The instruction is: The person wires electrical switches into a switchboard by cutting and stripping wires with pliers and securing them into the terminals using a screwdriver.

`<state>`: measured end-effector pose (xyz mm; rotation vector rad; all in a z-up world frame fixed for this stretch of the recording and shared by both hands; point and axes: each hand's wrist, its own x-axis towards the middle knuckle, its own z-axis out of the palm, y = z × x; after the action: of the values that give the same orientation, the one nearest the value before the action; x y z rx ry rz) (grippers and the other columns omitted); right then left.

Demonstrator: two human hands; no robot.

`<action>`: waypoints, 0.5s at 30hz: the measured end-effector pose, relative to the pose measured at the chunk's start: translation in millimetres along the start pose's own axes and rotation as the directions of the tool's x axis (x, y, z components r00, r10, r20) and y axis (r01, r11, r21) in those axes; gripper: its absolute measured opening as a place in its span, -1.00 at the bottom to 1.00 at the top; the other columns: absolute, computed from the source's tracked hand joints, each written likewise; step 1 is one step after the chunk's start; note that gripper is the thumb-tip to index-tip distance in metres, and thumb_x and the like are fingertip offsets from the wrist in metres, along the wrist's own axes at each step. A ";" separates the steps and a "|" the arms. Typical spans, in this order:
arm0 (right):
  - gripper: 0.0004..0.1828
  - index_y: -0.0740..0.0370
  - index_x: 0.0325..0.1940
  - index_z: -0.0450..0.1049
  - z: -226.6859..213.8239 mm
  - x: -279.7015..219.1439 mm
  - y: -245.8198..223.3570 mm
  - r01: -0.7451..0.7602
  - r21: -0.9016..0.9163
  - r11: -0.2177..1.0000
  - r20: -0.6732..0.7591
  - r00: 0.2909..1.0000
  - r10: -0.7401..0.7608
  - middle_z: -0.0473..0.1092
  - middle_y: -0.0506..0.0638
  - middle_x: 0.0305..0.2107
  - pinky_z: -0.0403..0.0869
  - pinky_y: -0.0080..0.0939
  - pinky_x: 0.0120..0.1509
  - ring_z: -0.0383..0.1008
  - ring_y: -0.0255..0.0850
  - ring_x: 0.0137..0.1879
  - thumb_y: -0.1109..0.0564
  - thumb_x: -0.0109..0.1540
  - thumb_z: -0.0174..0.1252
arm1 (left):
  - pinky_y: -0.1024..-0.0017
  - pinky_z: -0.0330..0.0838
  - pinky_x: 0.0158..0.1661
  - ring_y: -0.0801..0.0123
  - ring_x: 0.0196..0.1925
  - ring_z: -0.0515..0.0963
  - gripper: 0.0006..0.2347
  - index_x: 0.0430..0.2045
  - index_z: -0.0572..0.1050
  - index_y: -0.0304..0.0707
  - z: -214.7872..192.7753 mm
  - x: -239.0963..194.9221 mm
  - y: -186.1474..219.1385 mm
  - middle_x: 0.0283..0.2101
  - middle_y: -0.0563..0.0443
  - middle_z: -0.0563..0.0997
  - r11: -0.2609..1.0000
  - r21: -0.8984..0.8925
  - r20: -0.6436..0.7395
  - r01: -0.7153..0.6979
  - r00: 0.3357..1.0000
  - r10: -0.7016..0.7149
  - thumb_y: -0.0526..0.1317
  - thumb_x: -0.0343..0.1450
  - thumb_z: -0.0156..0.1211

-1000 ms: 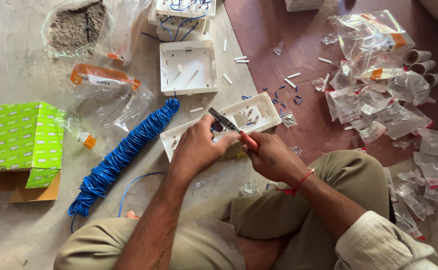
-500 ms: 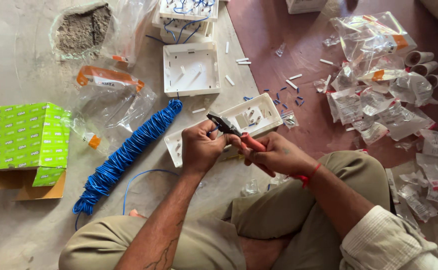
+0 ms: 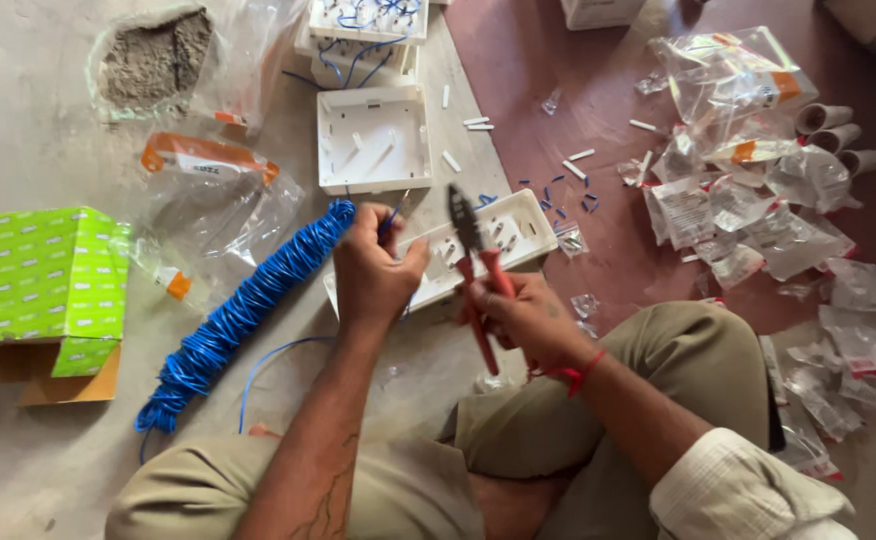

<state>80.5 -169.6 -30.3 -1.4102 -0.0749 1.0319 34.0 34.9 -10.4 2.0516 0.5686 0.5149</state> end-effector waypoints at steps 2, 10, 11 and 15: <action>-0.71 0.26 -0.10 0.58 -4.5 4.8 -3.0 0.021 -0.036 0.999 -0.072 0.997 -0.024 0.57 -0.06 -0.41 0.22 -0.40 -0.51 0.26 -0.45 -0.54 0.00 0.34 0.11 | 0.42 0.38 -0.36 0.42 -0.40 0.45 -0.72 -0.27 0.38 -0.42 -9.4 2.1 3.4 -0.42 -0.08 0.46 0.990 -0.056 -0.006 -0.131 0.991 0.131 -0.37 0.23 0.30; -0.72 0.33 -0.15 0.57 -2.8 -5.1 -21.2 0.274 -0.203 0.940 -0.077 0.953 -0.294 0.41 -0.08 -0.52 0.25 -0.37 -0.49 0.28 -0.46 -0.51 0.04 0.39 0.10 | 0.49 0.37 -0.23 0.41 -0.27 0.39 -0.70 0.08 0.47 -0.40 -42.7 -0.1 26.4 -0.14 -0.05 0.54 0.935 -0.347 -0.022 -0.070 0.998 0.067 -0.39 0.51 -0.16; -0.74 0.29 -0.15 0.53 3.6 -4.6 -19.7 0.297 -0.169 0.940 -0.033 0.951 -0.306 0.44 -0.11 -0.53 0.28 -0.33 -0.53 0.30 -0.45 -0.56 0.04 0.35 0.08 | 0.46 0.39 -0.27 0.39 -0.33 0.41 -0.71 0.12 0.46 -0.38 -40.0 -0.3 31.4 -0.22 -0.05 0.56 0.943 -0.327 0.030 -0.061 0.997 0.075 -0.36 0.54 -0.12; -0.70 0.36 -0.22 0.54 12.1 -10.7 -14.1 0.311 -0.500 0.808 -0.046 0.922 -0.384 0.35 0.03 -0.62 0.35 -0.26 -0.42 0.29 -0.44 -0.49 0.04 0.38 0.14 | 0.33 0.47 -0.40 0.26 -0.50 0.64 -0.72 0.13 0.44 -0.34 -26.4 -5.0 42.9 -0.40 -0.04 0.69 0.990 0.031 0.088 -0.136 0.987 0.132 -0.30 0.54 -0.04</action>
<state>74.6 -164.5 -10.3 -1.8398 -0.5021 0.6143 23.5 29.2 38.7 2.1463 0.3936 0.4950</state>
